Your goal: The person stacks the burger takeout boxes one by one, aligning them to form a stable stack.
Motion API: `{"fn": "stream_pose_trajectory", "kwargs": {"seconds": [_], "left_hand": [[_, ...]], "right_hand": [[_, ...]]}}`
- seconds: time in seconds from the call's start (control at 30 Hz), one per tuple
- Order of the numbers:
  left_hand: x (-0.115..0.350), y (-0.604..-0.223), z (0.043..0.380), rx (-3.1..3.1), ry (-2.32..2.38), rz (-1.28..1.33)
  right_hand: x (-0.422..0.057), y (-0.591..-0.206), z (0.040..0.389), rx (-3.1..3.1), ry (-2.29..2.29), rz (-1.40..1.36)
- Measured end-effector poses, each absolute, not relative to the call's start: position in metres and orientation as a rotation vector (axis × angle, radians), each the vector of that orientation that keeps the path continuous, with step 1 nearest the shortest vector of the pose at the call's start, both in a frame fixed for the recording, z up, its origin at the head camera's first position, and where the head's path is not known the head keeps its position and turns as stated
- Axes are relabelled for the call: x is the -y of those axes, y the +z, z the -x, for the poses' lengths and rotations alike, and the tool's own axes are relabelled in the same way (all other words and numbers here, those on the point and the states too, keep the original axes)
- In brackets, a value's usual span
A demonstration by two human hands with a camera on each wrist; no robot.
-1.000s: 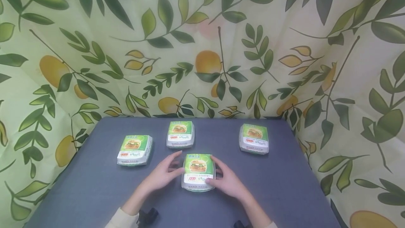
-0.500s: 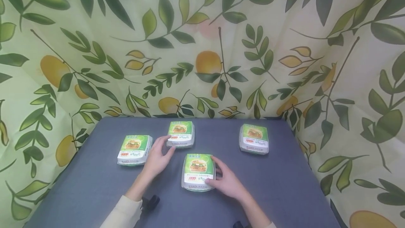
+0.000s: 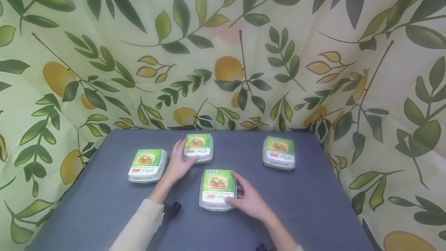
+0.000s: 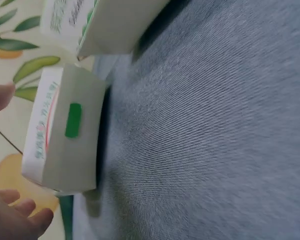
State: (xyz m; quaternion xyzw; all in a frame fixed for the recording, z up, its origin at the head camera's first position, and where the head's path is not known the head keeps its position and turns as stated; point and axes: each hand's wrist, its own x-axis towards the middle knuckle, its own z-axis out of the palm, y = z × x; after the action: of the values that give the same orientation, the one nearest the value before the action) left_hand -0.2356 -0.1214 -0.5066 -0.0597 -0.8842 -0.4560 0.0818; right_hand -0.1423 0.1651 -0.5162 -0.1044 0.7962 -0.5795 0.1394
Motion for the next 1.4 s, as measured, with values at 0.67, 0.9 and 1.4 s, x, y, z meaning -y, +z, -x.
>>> {"fn": "stream_pose_trajectory", "kwargs": {"seconds": [0.67,0.9,1.4], "left_hand": [[0.132,-0.522,0.266,2.761,-1.533,0.126],[0.13,-0.523,0.27,2.766,-1.53,0.123],[0.128,-0.522,0.267,2.738,-1.51,0.12]], "right_hand": [[-0.164,-0.513,0.144,-2.286,-1.674,0.289],[-0.164,-0.515,0.143,-2.291,-1.658,0.306],[-0.164,-0.513,0.141,-2.297,-1.652,0.301]]}}
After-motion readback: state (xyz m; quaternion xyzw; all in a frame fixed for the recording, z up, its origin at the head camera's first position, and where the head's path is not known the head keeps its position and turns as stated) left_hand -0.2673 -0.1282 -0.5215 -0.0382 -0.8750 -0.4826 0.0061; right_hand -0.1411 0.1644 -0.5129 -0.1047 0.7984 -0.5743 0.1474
